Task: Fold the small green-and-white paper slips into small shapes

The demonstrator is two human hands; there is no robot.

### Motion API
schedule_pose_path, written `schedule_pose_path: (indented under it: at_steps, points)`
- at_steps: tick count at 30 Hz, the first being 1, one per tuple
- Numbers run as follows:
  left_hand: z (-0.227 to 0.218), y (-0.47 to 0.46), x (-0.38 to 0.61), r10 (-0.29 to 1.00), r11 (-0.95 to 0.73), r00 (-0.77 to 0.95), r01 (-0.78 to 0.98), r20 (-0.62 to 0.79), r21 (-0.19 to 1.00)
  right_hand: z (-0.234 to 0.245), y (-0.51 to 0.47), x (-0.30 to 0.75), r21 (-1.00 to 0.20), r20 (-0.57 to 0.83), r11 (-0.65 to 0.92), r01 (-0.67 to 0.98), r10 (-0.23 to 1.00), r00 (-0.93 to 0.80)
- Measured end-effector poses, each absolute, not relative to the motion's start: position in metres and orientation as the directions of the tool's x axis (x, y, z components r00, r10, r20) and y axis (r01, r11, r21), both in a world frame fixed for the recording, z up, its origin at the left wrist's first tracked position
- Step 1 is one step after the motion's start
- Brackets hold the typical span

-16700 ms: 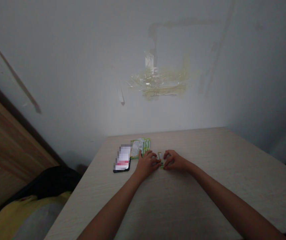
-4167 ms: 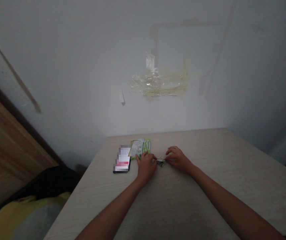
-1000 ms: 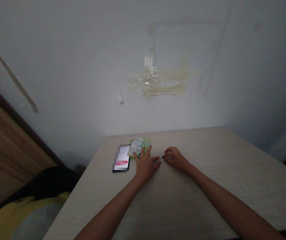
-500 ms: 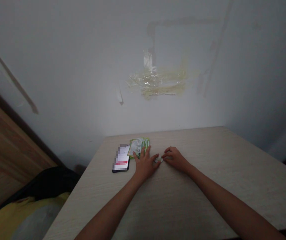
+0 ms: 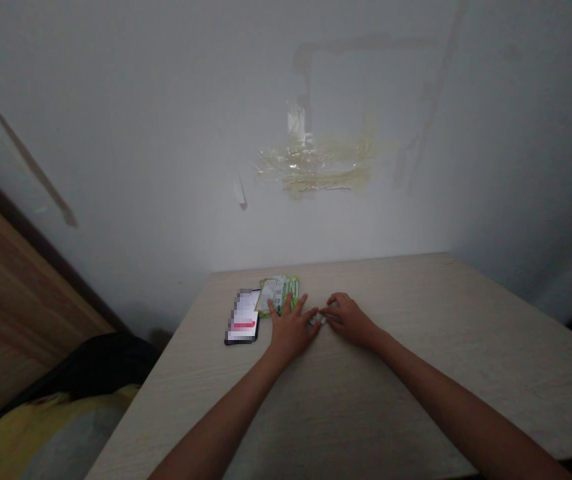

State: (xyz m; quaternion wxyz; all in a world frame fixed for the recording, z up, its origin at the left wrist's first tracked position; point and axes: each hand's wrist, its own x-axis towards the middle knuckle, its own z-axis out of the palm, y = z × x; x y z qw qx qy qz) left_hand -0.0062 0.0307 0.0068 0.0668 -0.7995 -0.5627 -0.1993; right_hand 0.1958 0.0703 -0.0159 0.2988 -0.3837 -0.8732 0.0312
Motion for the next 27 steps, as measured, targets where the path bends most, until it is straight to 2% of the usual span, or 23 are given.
schedule_pose_path:
  at_steps: [12,27]
  points:
    - [0.0067,0.0296,-0.0055,0.875,-0.347,0.279,0.932,0.396,0.11,-0.0114,0.0694,0.1971,-0.326,0.552,0.701,0.634,0.686,-0.474]
    - [0.0048,0.0297,-0.0053,0.877,-0.322,0.263,0.943,0.402,0.085,-0.0137,0.0741,0.1951,-0.306,0.571,0.7,0.645,0.677,-0.464]
